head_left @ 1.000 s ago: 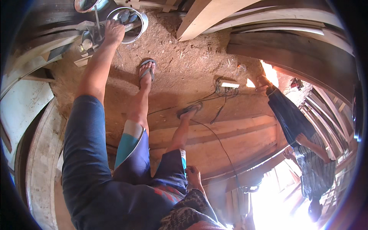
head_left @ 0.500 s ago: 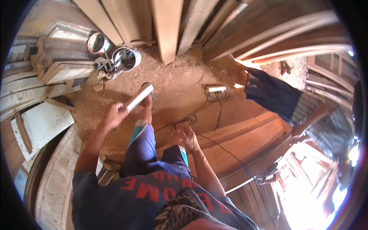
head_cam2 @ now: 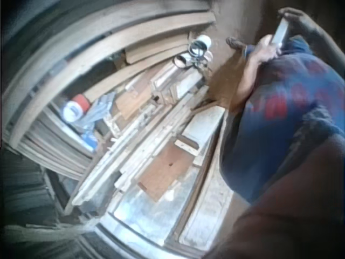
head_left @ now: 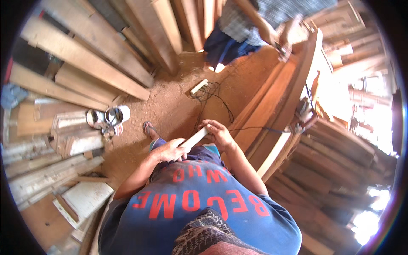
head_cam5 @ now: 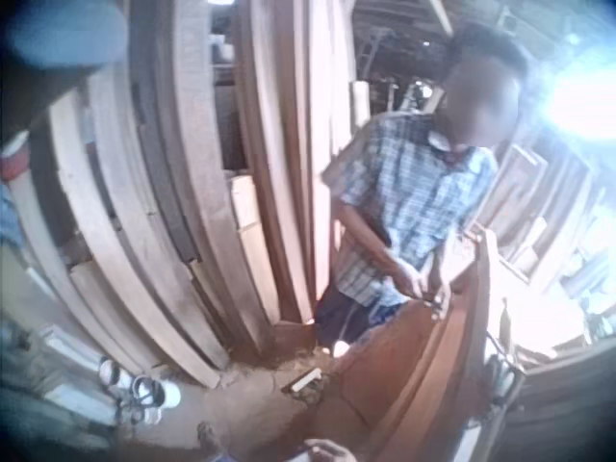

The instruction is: The person assembles a white plastic component with metal screws, then uses a hand plane to smooth a wooden plank on a workbench. The person also uses a metal ruler to measure the plank.

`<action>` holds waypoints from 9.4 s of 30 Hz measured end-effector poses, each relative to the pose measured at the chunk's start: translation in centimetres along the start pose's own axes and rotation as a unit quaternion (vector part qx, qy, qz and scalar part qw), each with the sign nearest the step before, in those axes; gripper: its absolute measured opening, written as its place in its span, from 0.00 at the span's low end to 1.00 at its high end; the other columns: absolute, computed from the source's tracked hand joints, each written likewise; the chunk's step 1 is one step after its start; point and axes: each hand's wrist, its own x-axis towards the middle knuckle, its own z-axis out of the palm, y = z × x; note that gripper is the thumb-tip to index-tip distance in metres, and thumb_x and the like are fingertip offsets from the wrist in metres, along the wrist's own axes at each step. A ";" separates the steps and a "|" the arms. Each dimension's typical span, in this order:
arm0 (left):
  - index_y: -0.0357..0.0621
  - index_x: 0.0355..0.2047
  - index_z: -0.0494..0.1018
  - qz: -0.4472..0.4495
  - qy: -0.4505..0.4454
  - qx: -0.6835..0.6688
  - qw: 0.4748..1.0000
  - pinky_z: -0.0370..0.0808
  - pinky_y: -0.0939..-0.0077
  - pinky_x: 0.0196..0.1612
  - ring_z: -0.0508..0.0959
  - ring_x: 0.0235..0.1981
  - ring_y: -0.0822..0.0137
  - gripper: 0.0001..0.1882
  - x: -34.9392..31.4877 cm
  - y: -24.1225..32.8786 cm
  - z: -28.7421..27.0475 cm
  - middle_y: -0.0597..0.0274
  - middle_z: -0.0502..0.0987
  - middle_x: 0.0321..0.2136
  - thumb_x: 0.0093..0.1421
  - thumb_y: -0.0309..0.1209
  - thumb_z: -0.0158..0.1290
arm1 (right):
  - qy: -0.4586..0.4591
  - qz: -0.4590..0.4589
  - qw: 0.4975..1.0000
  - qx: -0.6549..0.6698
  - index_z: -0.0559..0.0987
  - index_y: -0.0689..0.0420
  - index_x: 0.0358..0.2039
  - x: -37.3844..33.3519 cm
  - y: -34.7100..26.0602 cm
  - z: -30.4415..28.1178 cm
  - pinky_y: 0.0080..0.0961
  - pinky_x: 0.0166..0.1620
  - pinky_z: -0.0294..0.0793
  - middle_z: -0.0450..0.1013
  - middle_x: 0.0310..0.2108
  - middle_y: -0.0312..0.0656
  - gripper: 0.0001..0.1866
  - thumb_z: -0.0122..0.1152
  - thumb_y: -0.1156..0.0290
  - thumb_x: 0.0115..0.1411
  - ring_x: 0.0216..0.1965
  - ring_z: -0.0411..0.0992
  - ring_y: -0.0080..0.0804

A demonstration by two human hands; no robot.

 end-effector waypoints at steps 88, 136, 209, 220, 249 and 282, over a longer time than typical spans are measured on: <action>0.43 0.71 0.60 -0.115 -0.104 -0.001 0.988 0.74 0.50 0.62 0.71 0.65 0.50 0.35 28.4 12.5 31.9 0.51 0.70 0.64 0.67 0.36 0.61 | 0.532 -0.352 0.768 -0.064 0.72 0.58 0.55 -26.4 2.2 -26.2 0.32 0.55 0.78 0.80 0.50 0.42 0.19 0.64 0.81 0.65 0.51 0.78 0.31; 0.36 0.68 0.63 -0.079 -0.099 0.003 0.992 0.77 0.63 0.60 0.78 0.59 0.55 0.33 30.6 11.7 32.2 0.49 0.76 0.57 0.67 0.33 0.62 | 0.536 -0.345 0.763 -0.108 0.75 0.63 0.48 -25.2 2.2 -28.5 0.29 0.52 0.78 0.81 0.44 0.43 0.11 0.63 0.77 0.66 0.47 0.79 0.29; 0.44 0.50 0.73 0.078 0.177 -0.199 0.961 0.79 0.63 0.50 0.80 0.45 0.66 0.19 5.8 15.2 16.9 0.62 0.78 0.42 0.65 0.39 0.65 | 0.259 -0.294 0.920 0.006 0.80 0.65 0.42 -25.2 -1.1 1.2 0.27 0.40 0.85 0.82 0.35 0.46 0.12 0.59 0.67 0.73 0.37 0.82 0.30; 0.46 0.51 0.72 0.072 0.189 -0.202 0.958 0.80 0.66 0.49 0.80 0.44 0.67 0.20 5.8 15.9 17.8 0.63 0.78 0.42 0.65 0.40 0.65 | 0.289 -0.318 0.902 -0.031 0.80 0.65 0.39 -25.9 -1.7 1.1 0.26 0.36 0.83 0.82 0.31 0.44 0.13 0.58 0.67 0.73 0.32 0.81 0.28; 0.42 0.68 0.56 0.351 -0.019 -0.068 0.934 0.71 0.48 0.67 0.75 0.61 0.48 0.35 4.3 18.4 19.4 0.50 0.75 0.55 0.65 0.29 0.58 | -0.002 -0.201 0.896 0.396 0.74 0.66 0.58 -24.0 -2.2 -0.7 0.38 0.57 0.79 0.74 0.54 0.48 0.27 0.49 0.52 0.76 0.52 0.76 0.39; 0.47 0.67 0.63 0.220 0.116 -0.248 0.936 0.75 0.42 0.63 0.73 0.65 0.45 0.26 3.6 15.9 16.5 0.52 0.73 0.61 0.71 0.32 0.53 | 0.183 -0.238 0.928 0.219 0.81 0.68 0.46 -25.5 -1.0 -1.8 0.29 0.50 0.85 0.80 0.41 0.44 0.11 0.63 0.73 0.70 0.43 0.80 0.30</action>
